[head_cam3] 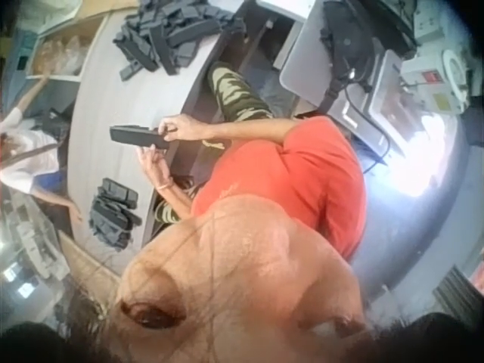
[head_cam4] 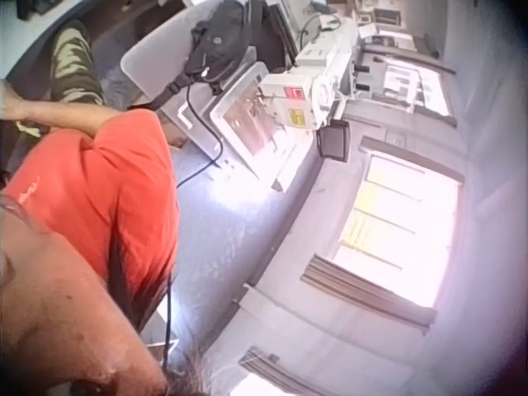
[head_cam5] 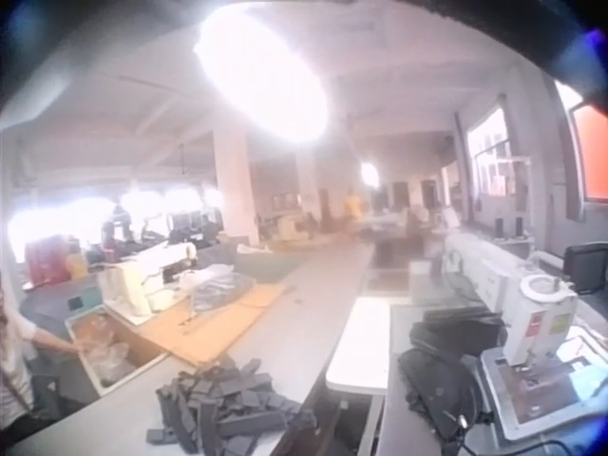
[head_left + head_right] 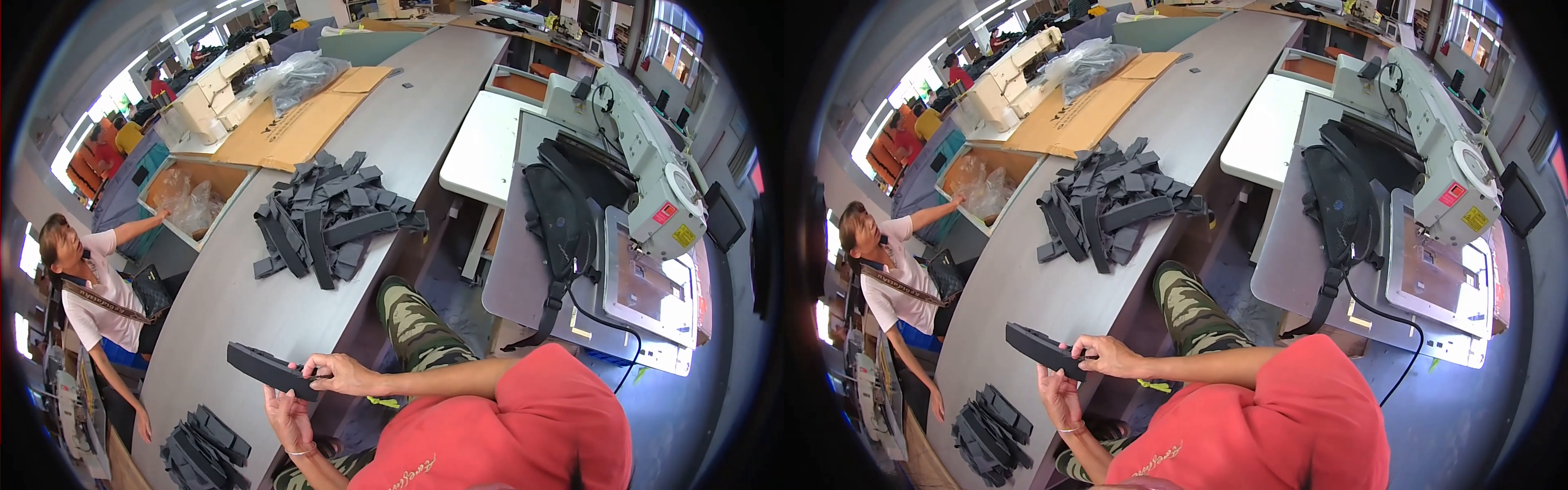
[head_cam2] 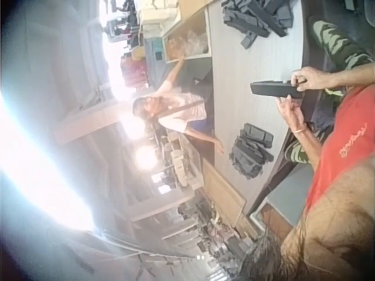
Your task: The recorder trims loose threads and folds black fabric components at a workbench in a manufacturing environment.
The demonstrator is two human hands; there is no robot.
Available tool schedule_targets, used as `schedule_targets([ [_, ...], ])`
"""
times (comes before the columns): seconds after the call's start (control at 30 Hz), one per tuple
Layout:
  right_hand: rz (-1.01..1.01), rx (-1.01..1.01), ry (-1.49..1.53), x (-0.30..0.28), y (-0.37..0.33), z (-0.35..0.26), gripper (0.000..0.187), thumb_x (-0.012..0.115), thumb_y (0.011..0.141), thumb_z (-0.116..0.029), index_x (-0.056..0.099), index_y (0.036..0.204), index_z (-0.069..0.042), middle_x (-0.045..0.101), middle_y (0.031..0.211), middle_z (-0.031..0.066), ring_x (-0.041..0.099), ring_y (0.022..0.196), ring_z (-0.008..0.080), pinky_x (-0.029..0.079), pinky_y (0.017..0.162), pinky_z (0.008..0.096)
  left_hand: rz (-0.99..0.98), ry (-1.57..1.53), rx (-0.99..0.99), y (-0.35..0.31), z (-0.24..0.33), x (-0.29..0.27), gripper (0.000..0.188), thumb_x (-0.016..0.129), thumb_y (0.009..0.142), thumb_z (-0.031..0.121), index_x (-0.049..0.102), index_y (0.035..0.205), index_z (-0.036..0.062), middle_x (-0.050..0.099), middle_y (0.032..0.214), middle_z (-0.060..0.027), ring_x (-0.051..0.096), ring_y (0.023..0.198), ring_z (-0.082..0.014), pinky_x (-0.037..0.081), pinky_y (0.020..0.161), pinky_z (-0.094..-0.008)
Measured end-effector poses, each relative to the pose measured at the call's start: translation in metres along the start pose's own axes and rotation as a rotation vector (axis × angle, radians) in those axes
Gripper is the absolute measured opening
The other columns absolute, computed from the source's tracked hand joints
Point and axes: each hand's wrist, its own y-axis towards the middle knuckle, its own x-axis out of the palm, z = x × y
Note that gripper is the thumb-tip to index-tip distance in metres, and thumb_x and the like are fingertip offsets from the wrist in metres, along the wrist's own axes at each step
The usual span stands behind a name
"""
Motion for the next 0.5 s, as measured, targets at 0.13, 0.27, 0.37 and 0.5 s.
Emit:
schedule_targets([
  [0.13,-0.121,0.039,-0.016,0.004,-0.002,0.004,0.019,0.063,0.084,-0.006,0.058,0.101,-0.002,0.067,0.081,0.0044,0.064,0.071,0.0099,0.047,0.072,0.0272,0.085,0.015,0.023,-0.006,-0.001,-0.016,0.063,0.053,0.084,-0.002,0.026,0.142,0.0,0.049,0.129,-0.0235,0.059,0.107,-0.0293,0.051,0.09,-0.0373],
  [0.27,-0.297,0.113,-0.099,0.0,-0.008,-0.005,0.012,0.061,0.079,0.003,0.064,0.09,0.0,0.069,0.081,0.0075,0.066,0.072,0.012,0.053,0.063,0.0282,0.214,0.041,0.128,-0.009,0.003,-0.02,0.059,0.053,0.093,0.01,0.023,0.143,0.0007,0.047,0.132,-0.0247,0.051,0.119,-0.039,0.043,0.099,-0.046],
  [0.37,-0.232,0.049,-0.119,-0.019,-0.007,0.003,0.02,0.056,0.078,0.01,0.065,0.092,-0.001,0.067,0.083,0.0062,0.065,0.077,0.0122,0.055,0.067,0.0276,0.167,-0.036,0.083,0.006,0.005,-0.008,0.042,0.054,0.093,0.013,0.037,0.13,0.0018,0.054,0.123,-0.0231,0.058,0.109,-0.0363,0.049,0.092,-0.0438],
  [0.5,-0.079,-0.01,-0.126,-0.037,-0.002,-0.006,0.022,0.069,0.08,-0.006,0.065,0.102,-0.005,0.065,0.092,0.0018,0.057,0.085,0.0092,0.046,0.078,0.0261,0.103,-0.023,0.055,0.005,0.008,0.0,0.046,0.051,0.09,0.007,0.033,0.133,0.0033,0.056,0.121,-0.0244,0.062,0.104,-0.0368,0.054,0.086,-0.0445],
])
